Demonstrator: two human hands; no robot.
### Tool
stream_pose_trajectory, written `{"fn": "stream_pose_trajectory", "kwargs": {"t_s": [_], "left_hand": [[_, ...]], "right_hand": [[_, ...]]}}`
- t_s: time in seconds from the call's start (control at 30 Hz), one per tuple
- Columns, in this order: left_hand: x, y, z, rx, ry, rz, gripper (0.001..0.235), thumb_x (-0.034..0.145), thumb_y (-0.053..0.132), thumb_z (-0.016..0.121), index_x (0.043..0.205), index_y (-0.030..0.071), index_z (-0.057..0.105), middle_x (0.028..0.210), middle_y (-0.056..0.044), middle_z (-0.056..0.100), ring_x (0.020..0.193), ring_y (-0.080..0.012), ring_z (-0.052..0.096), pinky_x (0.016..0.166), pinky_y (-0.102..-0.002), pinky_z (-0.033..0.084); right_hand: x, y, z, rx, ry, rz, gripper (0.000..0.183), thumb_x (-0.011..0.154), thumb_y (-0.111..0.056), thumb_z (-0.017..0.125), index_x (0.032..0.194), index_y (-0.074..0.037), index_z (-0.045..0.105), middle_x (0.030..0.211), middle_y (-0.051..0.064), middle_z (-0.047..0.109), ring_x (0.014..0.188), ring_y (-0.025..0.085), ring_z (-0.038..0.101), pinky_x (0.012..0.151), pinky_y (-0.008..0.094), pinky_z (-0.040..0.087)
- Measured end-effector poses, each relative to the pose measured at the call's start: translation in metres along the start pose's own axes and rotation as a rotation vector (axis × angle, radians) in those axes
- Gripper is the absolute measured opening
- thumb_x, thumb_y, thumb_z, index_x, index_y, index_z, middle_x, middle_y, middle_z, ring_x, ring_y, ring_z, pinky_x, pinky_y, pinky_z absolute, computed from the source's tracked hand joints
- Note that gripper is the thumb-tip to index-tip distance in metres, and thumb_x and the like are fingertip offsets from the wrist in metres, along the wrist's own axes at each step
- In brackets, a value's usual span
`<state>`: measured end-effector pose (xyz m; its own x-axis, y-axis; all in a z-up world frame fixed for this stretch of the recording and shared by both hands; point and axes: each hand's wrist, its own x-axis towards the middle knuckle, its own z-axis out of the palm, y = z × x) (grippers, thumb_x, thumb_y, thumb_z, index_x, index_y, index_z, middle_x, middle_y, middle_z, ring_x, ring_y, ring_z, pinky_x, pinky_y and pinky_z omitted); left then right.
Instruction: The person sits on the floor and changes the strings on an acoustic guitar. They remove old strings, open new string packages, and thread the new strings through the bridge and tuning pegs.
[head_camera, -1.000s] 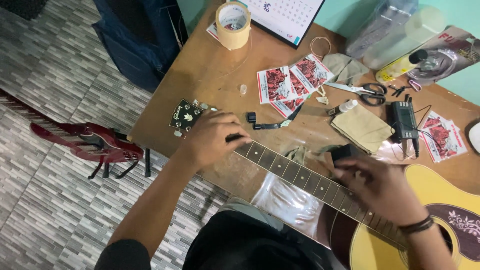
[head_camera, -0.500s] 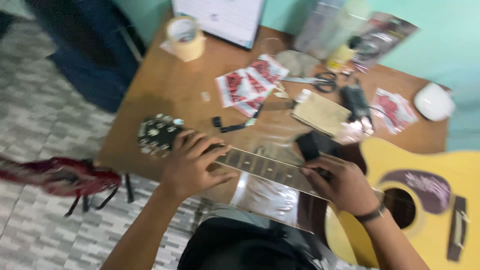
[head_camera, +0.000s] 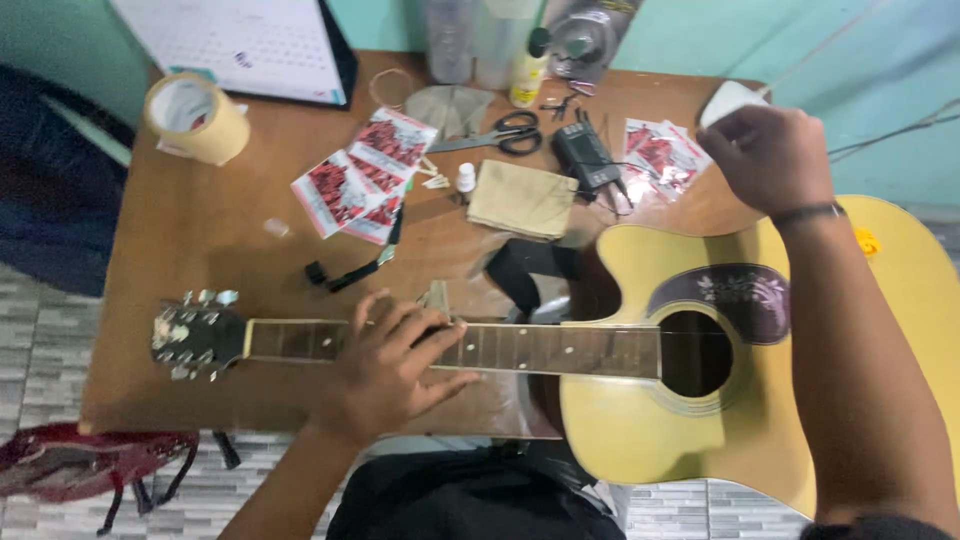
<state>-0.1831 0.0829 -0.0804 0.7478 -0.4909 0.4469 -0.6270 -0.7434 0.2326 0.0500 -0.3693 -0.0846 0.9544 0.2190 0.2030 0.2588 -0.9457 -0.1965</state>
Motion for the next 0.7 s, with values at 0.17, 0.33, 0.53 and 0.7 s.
{"fn": "stream_pose_trajectory", "kwargs": {"t_s": [0.17,0.33,0.53,0.7], "left_hand": [[0.033,0.034,0.014,-0.08,-0.076,0.006,0.042,0.09,0.054,0.075,0.113,0.019,0.078,0.108,-0.004,0.071,0.102,-0.0255,0.065,0.097,-0.056,0.044],[0.041,0.041,0.025,-0.077,-0.073,-0.01,0.043,0.086,0.056,0.078,0.106,0.018,0.078,0.108,-0.002,0.072,0.102,-0.0233,0.066,0.102,-0.059,0.04],[0.04,0.04,0.026,-0.059,-0.128,-0.026,0.042,0.086,0.054,0.079,0.112,0.02,0.077,0.108,0.0,0.073,0.101,-0.0236,0.065,0.101,-0.061,0.041],[0.035,0.037,0.029,-0.034,-0.102,-0.003,0.042,0.089,0.055,0.076,0.113,0.019,0.078,0.111,-0.001,0.073,0.101,-0.0223,0.065,0.1,-0.06,0.042]], "right_hand": [[0.047,0.052,0.033,0.103,-0.166,0.193,0.019,0.094,-0.032,0.072,0.094,-0.016,0.081,0.095,0.004,0.078,0.09,0.025,0.072,0.081,0.04,0.053],[0.078,0.062,0.047,0.162,-0.25,0.379,0.04,0.082,-0.029,0.076,0.117,-0.013,0.063,0.112,0.008,0.07,0.099,0.032,0.065,0.081,0.046,0.05],[0.09,0.056,0.047,0.224,-0.416,0.412,0.033,0.081,-0.017,0.069,0.114,-0.015,0.071,0.108,0.005,0.073,0.092,0.025,0.067,0.075,0.043,0.052],[0.085,0.057,0.045,0.188,-0.349,0.353,0.033,0.084,-0.028,0.081,0.111,-0.014,0.069,0.109,0.008,0.074,0.092,0.03,0.068,0.078,0.044,0.051]]}}
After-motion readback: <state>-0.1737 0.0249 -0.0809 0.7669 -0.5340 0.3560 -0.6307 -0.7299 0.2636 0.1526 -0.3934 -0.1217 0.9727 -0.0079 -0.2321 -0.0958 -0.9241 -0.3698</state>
